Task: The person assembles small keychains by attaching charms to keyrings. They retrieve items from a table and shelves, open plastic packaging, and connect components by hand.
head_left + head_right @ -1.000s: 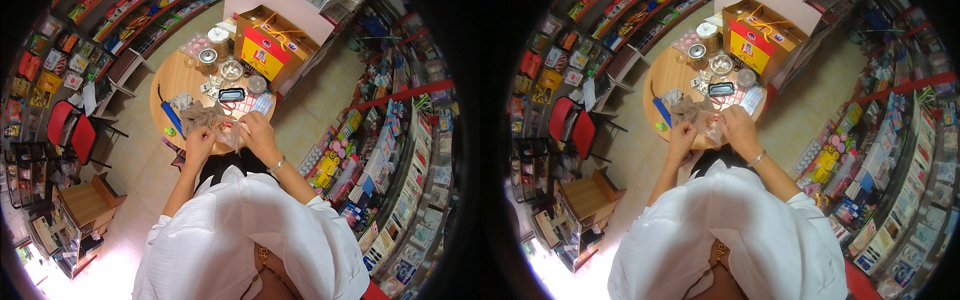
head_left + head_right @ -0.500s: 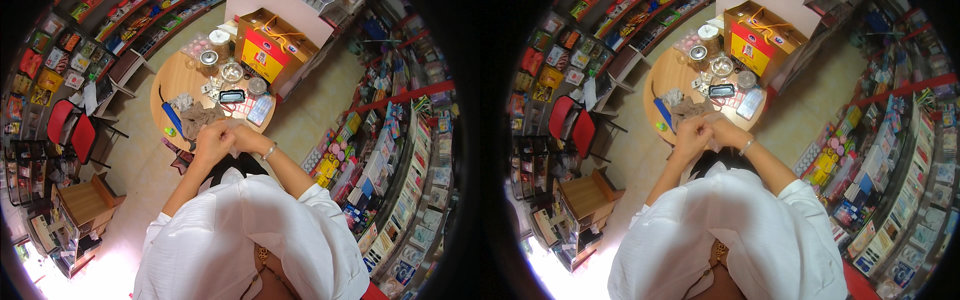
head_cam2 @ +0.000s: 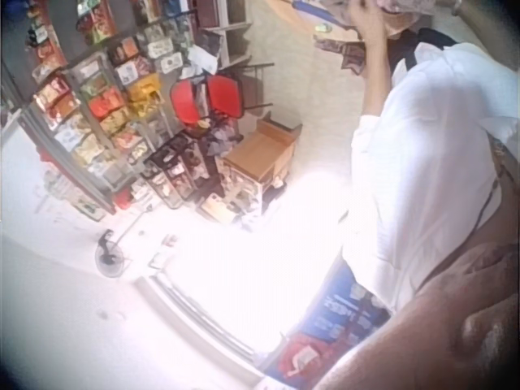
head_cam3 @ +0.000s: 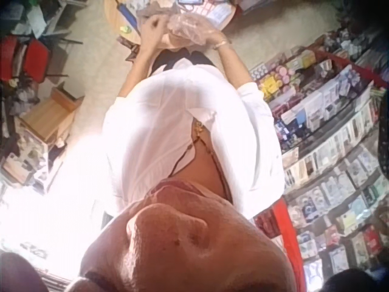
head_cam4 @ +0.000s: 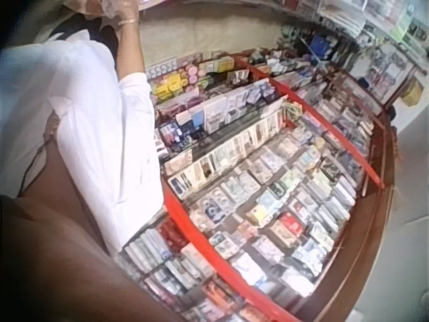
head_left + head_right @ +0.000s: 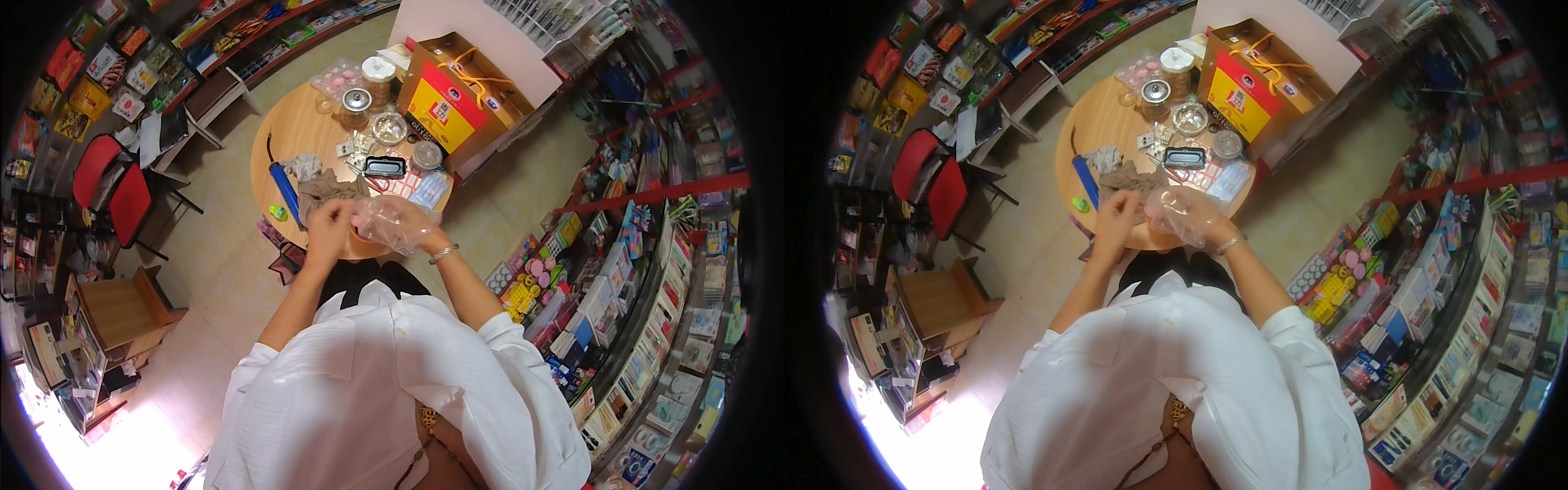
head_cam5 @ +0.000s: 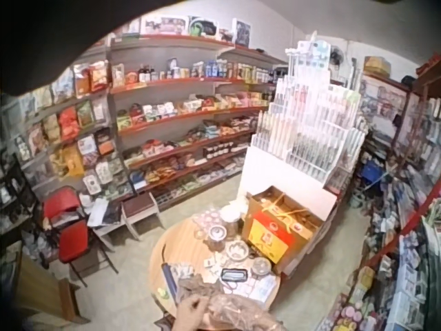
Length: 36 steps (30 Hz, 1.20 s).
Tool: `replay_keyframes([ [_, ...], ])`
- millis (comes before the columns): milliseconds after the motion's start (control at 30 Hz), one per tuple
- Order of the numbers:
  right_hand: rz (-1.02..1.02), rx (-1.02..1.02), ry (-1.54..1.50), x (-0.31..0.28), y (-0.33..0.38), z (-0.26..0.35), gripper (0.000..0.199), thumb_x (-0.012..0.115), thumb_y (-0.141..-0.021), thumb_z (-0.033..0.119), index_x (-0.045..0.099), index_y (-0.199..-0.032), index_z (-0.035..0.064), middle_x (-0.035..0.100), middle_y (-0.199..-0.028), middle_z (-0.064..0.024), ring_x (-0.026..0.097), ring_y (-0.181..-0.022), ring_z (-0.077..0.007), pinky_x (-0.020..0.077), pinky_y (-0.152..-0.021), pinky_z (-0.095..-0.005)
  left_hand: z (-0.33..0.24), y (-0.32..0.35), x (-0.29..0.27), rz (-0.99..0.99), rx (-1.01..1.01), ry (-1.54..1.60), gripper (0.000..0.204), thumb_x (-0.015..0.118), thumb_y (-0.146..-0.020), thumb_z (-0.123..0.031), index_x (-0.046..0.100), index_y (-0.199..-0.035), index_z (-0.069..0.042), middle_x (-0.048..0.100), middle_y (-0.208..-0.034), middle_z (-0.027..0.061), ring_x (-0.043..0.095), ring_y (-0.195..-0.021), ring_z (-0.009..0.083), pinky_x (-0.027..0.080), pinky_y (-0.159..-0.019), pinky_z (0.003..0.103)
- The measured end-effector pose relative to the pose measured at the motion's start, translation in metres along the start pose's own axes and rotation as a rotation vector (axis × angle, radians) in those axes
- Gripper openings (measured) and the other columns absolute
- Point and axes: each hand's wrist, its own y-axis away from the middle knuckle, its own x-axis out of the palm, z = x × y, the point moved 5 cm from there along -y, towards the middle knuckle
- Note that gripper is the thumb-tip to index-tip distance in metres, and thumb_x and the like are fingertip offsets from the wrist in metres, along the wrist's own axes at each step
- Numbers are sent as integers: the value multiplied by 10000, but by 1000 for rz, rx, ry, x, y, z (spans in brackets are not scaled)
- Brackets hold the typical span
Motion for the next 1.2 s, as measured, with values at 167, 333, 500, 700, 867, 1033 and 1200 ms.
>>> replay_keyframes([
  [167, 220, -75, -595, -16, 28, 82, 624, 587, -902, 132, 299, -1452, 67, 495, -1342, -76, 515, -1169, -180, 451, -947, -300, 43, 3, -28, -29, -232, 148, 247, 592, -929, -273, 666, -1053, -73, 651, -922, -1, 533, -765, 69, 411, -682, 216],
  [333, 187, -302, -410, -15, 29, 71, 660, 578, -910, 126, 253, -1484, 111, 462, -1367, -85, 520, -1146, -189, 472, -923, -314, 9, 1, -7, 43, -313, 378, 349, 584, -920, -415, 640, -1074, -106, 613, -906, -15, 534, -761, 62, 393, -675, 187],
  [500, 224, 32, -950, 1, 30, 41, 651, 591, -904, 135, 273, -1472, 115, 476, -1340, -80, 530, -1122, -192, 486, -914, -322, -6, -23, -10, 166, -223, 325, 222, 626, -909, -267, 658, -1006, -70, 622, -863, -9, 542, -771, 62, 418, -678, 196],
  [700, 236, 124, -1106, 2, 27, 26, 663, 673, -852, 151, 333, -1412, 45, 488, -1321, -84, 542, -1125, -199, 507, -901, -324, -29, -13, -4, 217, -205, 214, 140, 644, -891, -180, 663, -905, -43, 625, -821, -13, 554, -787, 70, 433, -712, 220],
  [867, 62, 40, -991, 5, 33, 29, 709, 732, -796, 156, 368, -1389, 19, 531, -1252, -90, 575, -1069, -183, 521, -879, -329, -40, -9, -1, 236, -145, 183, 118, 647, -888, -158, 654, -909, -42, 622, -828, -17, 556, -778, 67, 434, -724, 223],
  [1033, 185, 68, -1112, 8, 35, 31, 674, 710, -807, 129, 387, -1385, 6, 548, -1219, -93, 596, -1019, -180, 524, -869, -349, -40, -11, -4, 244, -136, 187, 90, 640, -882, -128, 645, -904, -42, 610, -807, -24, 545, -734, 55, 425, -679, 203],
  [1200, 124, 25, -925, 8, 37, 37, 620, 696, -835, 143, 417, -1377, 24, 569, -1176, -59, 587, -977, -140, 512, -823, -282, -22, -17, -13, 68, -166, 247, 61, 631, -867, -104, 636, -875, -44, 601, -761, -30, 525, -668, 46, 399, -608, 185],
])
